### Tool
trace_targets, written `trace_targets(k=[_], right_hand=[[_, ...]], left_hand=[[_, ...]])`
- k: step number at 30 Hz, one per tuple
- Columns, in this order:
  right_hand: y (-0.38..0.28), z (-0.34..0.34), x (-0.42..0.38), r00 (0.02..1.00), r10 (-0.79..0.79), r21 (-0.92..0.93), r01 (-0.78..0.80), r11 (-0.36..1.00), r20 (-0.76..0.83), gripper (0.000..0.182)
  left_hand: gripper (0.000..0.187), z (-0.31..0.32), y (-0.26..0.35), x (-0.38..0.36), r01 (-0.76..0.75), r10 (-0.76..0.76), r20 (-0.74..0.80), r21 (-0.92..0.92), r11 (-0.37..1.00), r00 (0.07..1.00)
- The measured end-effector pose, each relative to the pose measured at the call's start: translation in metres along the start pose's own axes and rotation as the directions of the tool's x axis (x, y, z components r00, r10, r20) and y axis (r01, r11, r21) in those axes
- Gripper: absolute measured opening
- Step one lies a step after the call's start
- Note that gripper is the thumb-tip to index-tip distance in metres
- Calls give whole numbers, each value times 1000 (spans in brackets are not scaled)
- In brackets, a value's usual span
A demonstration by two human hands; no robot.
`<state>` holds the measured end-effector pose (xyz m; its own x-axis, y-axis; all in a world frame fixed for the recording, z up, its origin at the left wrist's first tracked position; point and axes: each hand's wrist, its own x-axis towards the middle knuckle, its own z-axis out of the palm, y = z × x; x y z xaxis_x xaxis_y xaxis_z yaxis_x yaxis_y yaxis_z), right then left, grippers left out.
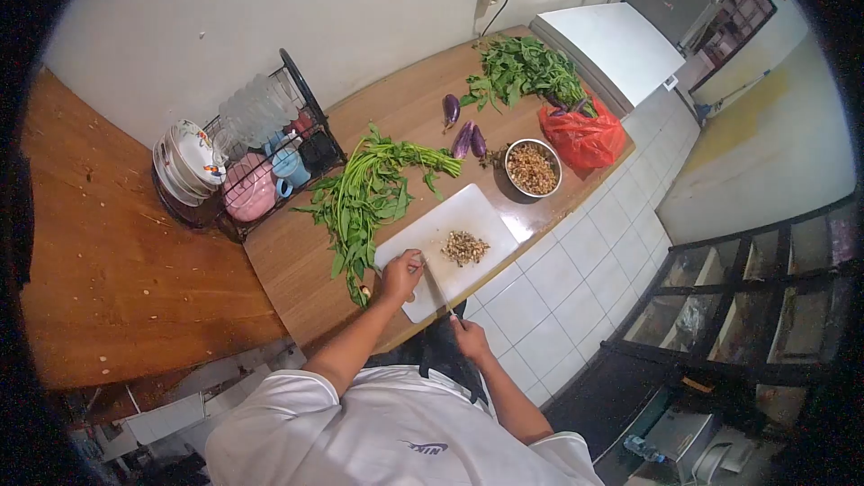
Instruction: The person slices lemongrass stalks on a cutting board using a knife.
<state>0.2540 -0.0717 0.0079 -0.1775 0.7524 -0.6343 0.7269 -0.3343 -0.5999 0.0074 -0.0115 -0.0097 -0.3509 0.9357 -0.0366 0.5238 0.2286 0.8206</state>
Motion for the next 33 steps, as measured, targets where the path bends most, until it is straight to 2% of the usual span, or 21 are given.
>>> trace_targets(k=[2, 4, 9, 12, 15, 18, 20, 26, 30, 33], right_hand=[[-10, -3, 4, 1000, 11, -8, -10, 1000, 4, 65], [-14, -3, 7, 999, -47, -101, 45, 994, -18, 64], [-10, 0, -9, 1000, -8, -71, 7, 997, -22, 63], [-4, 2, -15, 999, 17, -66, -20, 998, -49, 64], [-4, 1, -6, 999, -8, -70, 4, 998, -44, 64], [4, 6, 12, 987, -98, -137, 81, 987, -123, 66], [5, 3, 12, 994, -67, -77, 60, 995, -92, 67], [11, 4, 2, 1000, -11, -60, 11, 998, 1, 68], [-4, 0, 1, 999, -42, -108, 40, 993, -20, 68], [-15, -1, -1, 999, 39, -105, -35, 994, 38, 67]], left_hand=[[43, 0, -1, 2, 3, -3, 9, 8, 1000, 1000], [43, 0, 0, 2, 29, -28, 5, -11, 1000, 1000], [38, 3, -1, 2, 52, -53, -45, -26, 998, 998], [31, 4, -3, 2, 80, -80, -26, -20, 997, 996], [27, 6, -4, 0, 64, -65, -21, -37, 997, 998], [30, 5, -4, 1, 69, -70, -6, -33, 997, 998], [30, 5, -6, 2, 72, -72, -5, -15, 997, 997], [28, 3, -5, 0, 65, -66, -15, -38, 997, 998], [28, 4, -4, 2, 59, -59, -28, -17, 998, 998], [25, 6, -4, -2, 78, -80, -35, -62, 995, 996]])
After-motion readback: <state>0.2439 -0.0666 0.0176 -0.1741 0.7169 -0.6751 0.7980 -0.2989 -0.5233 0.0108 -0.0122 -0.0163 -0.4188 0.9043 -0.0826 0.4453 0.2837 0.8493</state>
